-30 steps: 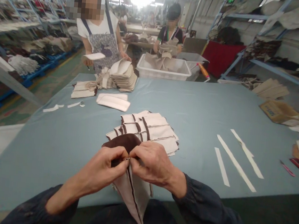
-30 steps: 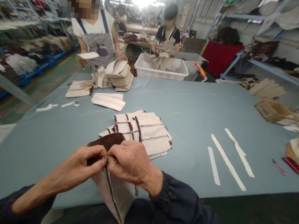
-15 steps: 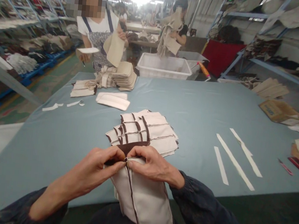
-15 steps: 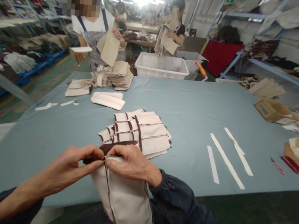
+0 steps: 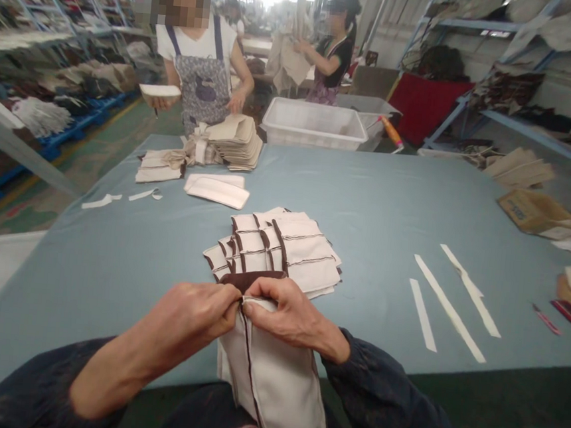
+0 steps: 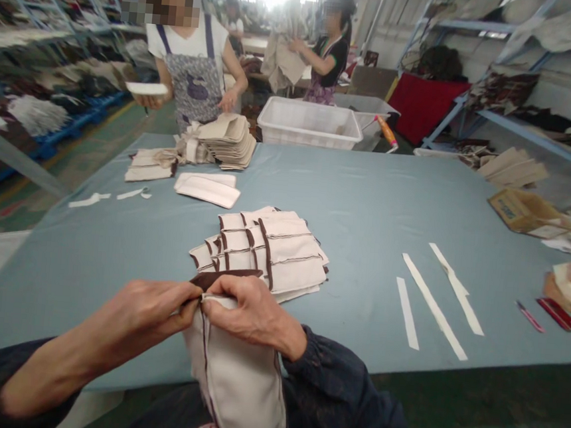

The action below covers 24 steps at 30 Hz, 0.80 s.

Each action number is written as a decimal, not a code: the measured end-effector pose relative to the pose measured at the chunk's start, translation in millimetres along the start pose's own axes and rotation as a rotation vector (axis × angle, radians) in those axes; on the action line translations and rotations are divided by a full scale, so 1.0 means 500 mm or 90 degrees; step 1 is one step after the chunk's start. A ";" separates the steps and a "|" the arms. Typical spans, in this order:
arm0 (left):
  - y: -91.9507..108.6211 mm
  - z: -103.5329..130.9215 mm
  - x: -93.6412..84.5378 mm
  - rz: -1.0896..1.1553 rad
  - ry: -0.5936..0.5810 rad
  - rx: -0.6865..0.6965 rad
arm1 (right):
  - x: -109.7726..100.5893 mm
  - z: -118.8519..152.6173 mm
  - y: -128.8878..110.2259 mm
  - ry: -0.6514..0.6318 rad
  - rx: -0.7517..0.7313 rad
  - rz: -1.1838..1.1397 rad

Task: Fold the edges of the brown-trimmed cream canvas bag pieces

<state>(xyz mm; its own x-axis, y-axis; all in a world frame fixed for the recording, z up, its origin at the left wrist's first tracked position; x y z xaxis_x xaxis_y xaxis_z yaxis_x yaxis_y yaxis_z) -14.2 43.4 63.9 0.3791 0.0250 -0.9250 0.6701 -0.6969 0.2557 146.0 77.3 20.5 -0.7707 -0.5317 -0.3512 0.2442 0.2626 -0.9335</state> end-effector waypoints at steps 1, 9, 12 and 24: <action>-0.004 -0.001 0.003 0.014 0.010 -0.010 | 0.001 0.002 0.003 0.002 0.008 -0.004; -0.036 -0.003 0.018 0.494 -0.090 -0.310 | 0.002 0.010 0.010 -0.016 0.030 -0.060; -0.038 -0.003 0.018 0.570 -0.103 -0.346 | 0.001 0.002 0.000 -0.013 0.010 -0.038; -0.054 0.011 0.020 0.657 -0.150 -0.353 | 0.003 -0.011 -0.017 -0.005 -0.067 0.058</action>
<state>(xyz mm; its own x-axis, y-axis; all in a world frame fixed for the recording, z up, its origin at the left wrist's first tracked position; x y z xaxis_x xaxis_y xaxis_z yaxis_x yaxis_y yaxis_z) -32.2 58.5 45.9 0.8127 -0.5374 -0.2255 0.3241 0.0951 0.9412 139.7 78.8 28.4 -0.7434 -0.5084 -0.4346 0.2494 0.3922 -0.8854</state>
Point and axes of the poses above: each hand's wrist, its own z-axis away from the middle knuckle, its own x-axis out of the palm, y = z × x, the point moved 4 cm from there along -z, towards the middle knuckle, and after that the axes turned 5 degrees about z, right-handed, at the moved point
